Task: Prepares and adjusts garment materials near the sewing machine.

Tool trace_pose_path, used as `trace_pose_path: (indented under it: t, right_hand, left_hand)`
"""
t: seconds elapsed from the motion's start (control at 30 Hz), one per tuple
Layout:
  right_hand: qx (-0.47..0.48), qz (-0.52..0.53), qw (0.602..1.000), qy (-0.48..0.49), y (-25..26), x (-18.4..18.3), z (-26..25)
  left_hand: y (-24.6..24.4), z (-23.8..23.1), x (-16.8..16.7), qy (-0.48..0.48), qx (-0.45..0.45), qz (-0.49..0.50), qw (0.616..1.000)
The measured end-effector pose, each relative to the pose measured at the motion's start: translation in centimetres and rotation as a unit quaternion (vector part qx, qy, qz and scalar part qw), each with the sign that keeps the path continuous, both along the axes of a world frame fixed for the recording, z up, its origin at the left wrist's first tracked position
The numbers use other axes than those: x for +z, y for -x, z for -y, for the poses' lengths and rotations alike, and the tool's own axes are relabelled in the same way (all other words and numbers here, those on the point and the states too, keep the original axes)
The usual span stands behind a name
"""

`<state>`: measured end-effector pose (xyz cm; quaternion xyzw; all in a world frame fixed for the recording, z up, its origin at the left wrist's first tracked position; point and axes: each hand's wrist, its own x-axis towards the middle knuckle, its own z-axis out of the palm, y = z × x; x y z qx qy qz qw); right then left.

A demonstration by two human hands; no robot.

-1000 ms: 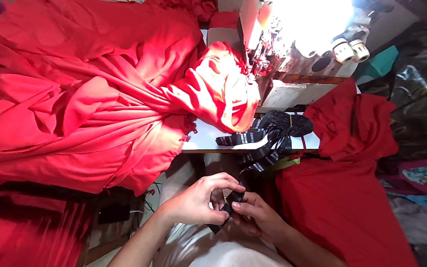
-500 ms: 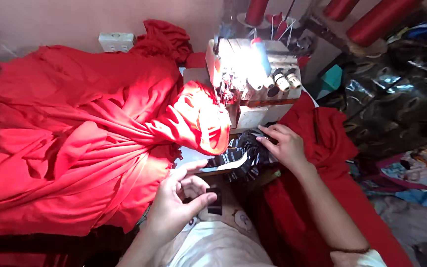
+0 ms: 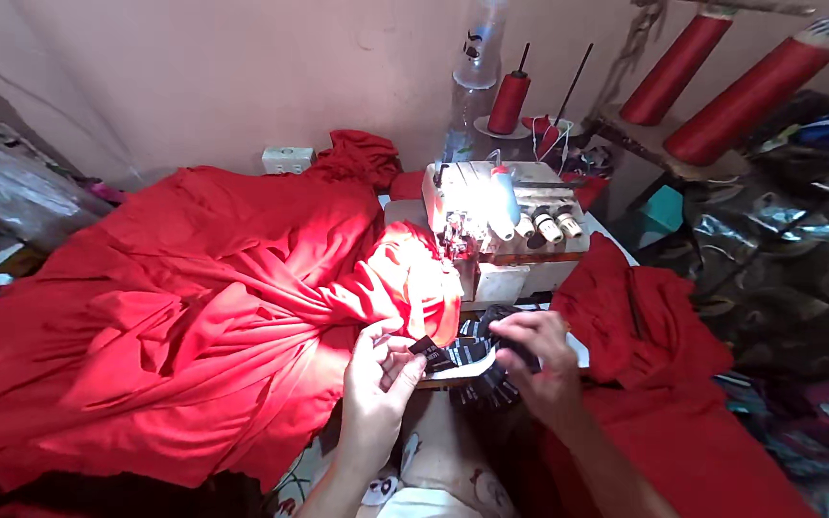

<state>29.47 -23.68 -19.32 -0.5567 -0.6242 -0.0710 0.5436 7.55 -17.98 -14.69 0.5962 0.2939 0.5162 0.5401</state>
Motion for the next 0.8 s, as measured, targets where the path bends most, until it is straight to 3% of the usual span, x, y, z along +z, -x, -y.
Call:
trace_pose_path:
  t: [0.07, 0.2, 0.33, 0.43, 0.5, 0.6, 0.7, 0.8]
  right_hand:
    - [0.114, -0.042, 0.993, 0.005, 3.4, 0.7, 0.0]
    - [0.212, -0.122, 0.970, -0.009, 5.9, 1.3, -0.8]
    - [0.342, -0.179, 0.922, 0.037, 5.6, 2.8, -0.7]
    - [0.426, -0.196, 0.881, 0.068, 5.4, 3.8, -0.3]
    - [0.451, -0.204, 0.866, 0.075, 5.4, 4.3, 0.2]
    - [0.392, -0.213, 0.891, 0.087, 5.7, 5.1, 1.7]
    - [0.319, -0.215, 0.919, 0.085, 6.0, 5.7, 2.8]
    - [0.268, -0.216, 0.934, 0.095, 6.7, 5.8, 3.3]
  left_hand:
    - [0.0, 0.3, -0.1, 0.019, -0.005, 0.016, 1.000]
    - [0.9, 0.9, 0.5, 0.134, -0.045, 0.079, 0.987]
    - [2.5, 1.0, 0.7, 0.317, -0.188, 0.140, 0.919]
    - [2.9, 1.1, 0.3, 0.334, -0.333, 0.150, 0.869]
    - [2.9, 1.8, 0.5, 0.331, -0.366, 0.153, 0.856]
    - [3.2, 3.1, 1.5, 0.283, -0.311, 0.089, 0.903]
    - [3.8, 3.9, 1.6, 0.138, -0.223, 0.019, 0.965]
    - [3.7, 4.4, 1.4, -0.010, -0.136, -0.024, 0.990]
